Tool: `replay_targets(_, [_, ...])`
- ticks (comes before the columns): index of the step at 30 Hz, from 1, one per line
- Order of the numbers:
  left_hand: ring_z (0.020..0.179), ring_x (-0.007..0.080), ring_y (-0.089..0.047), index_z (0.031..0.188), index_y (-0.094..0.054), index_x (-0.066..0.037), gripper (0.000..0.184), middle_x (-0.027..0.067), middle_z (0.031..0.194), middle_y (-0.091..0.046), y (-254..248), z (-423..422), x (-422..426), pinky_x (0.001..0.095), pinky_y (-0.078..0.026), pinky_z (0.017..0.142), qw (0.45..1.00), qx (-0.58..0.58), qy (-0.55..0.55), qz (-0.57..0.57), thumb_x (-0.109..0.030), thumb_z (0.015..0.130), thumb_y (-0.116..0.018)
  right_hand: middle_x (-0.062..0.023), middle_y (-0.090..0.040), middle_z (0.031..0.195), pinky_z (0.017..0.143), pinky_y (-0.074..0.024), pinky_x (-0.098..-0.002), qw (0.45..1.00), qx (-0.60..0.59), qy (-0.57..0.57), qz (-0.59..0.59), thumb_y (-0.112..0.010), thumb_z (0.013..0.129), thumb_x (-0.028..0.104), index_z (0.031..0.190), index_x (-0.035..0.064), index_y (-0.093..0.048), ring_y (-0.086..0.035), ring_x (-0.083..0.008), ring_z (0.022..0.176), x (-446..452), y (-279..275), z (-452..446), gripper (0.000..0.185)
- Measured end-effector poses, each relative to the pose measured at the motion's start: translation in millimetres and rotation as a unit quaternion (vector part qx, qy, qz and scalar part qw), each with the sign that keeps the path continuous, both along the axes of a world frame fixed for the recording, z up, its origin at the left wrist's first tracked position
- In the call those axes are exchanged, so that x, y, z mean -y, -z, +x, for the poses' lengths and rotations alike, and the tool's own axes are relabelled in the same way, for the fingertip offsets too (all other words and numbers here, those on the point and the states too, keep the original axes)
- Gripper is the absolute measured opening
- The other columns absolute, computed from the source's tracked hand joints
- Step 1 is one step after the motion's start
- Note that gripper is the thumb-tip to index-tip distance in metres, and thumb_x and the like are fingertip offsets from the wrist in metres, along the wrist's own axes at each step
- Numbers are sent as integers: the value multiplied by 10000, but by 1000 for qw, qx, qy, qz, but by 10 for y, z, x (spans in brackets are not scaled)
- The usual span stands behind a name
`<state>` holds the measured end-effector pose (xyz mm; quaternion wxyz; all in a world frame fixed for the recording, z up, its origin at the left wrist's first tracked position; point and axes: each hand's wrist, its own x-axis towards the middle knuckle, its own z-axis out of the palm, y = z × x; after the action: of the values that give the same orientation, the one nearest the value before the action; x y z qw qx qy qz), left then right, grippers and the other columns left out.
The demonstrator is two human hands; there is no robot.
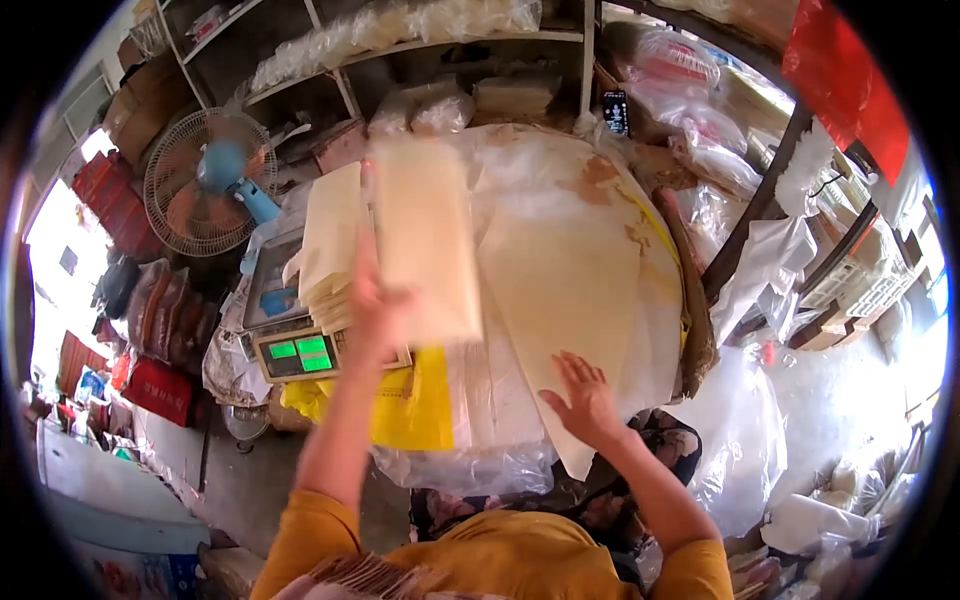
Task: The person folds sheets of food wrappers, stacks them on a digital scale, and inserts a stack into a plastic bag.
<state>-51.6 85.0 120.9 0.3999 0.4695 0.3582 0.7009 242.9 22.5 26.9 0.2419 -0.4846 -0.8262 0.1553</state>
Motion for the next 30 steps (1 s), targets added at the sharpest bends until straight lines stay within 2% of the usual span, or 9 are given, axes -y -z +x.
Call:
replay_targets(2, [937, 179, -609, 1440, -281, -77, 834, 102, 1215, -549, -789, -460, -73, 272, -534, 706, 980, -135, -130, -67, 65, 675, -581, -201, -467, 1318, 1021, -337, -454, 999, -30, -9, -32, -628, 844, 209, 1288, 23, -453, -448, -360, 1216, 57, -30, 188, 512])
replay_targets(5, [875, 210, -634, 1398, -311, -9, 797, 124, 1115, -598, -989, -1403, -549, 305, -545, 732, 991, -121, -19, -49, 91, 652, -574, -199, -430, 1353, 1053, -307, -462, 993, 19, -21, -111, -580, 792, 59, 1309, 26, -429, -391, -366, 1266, 243, -101, 390, 539])
replay_targets(6, [1093, 261, -565, 1397, -322, -18, 784, 170, 1270, -514, -900, -1615, -647, 375, -508, 863, 978, -150, -25, -140, 58, 665, -594, -191, -404, 1373, 1057, -297, -478, 993, 62, -36, -91, -569, 762, 28, 1327, 39, -412, -367, -368, 1284, 293, -86, 467, 587])
replay_targets(10, [1419, 266, -124, 1420, -316, -101, 648, 81, 1525, -192, 224, -1476, -846, 586, -178, 1082, 674, -653, -222, -264, -89, 806, -520, -150, -272, 1465, 1082, -191, -587, 969, 221, -83, -70, -526, 664, -52, 1398, 147, -357, -211, -361, 1378, 455, -102, 563, 779])
replay_targets(18, [1404, 287, -167, 1330, -434, -79, 536, 111, 1490, -250, 105, -1383, -691, 565, -197, 1081, 615, -685, -358, -155, -63, 800, -513, -52, -534, 1240, 1069, -235, -538, 996, 68, -62, -2, -573, 754, 10, 1207, 160, -560, -421, -276, 1253, 356, 135, 655, 477])
replay_targets(21, [1134, 294, -494, 1106, -551, -27, 308, 124, 1173, -552, -142, -692, -93, 434, -341, 1011, 748, -519, -390, 138, -35, 800, -520, -10, -614, 949, 935, -382, -363, 960, -198, 125, -156, -561, 861, 81, 1043, 75, -618, -553, -181, 980, 97, -8, 785, 191])
replay_targets(23, [902, 136, -573, 950, -605, -63, 143, 52, 955, -614, 310, -150, 124, 265, -442, 780, 948, -280, -149, 27, -158, 869, -537, 70, -524, 770, 711, -397, -236, 868, -424, 176, -191, -531, 963, 257, 854, 24, -626, -447, -39, 751, -141, -64, 873, 274])
replay_targets(26, [854, 178, -641, 1151, -563, -44, 298, 77, 1014, -655, 1113, 617, 170, 316, -498, 779, 938, -71, 158, -299, -187, 889, -565, 76, -550, 798, 749, -422, -241, 853, -464, 131, -197, -530, 964, 292, 854, 49, -628, -486, -36, 778, -262, -159, 991, 284])
replay_targets(30, [1168, 285, -501, 1304, -422, -38, 453, 157, 1291, -495, 1834, 1265, -111, 463, -398, 968, 922, 37, 270, -276, -209, 901, -541, 52, -603, 886, 814, -446, -252, 779, -560, 155, -235, -516, 969, 295, 933, 47, -633, -544, -52, 844, -173, -352, 875, 277])
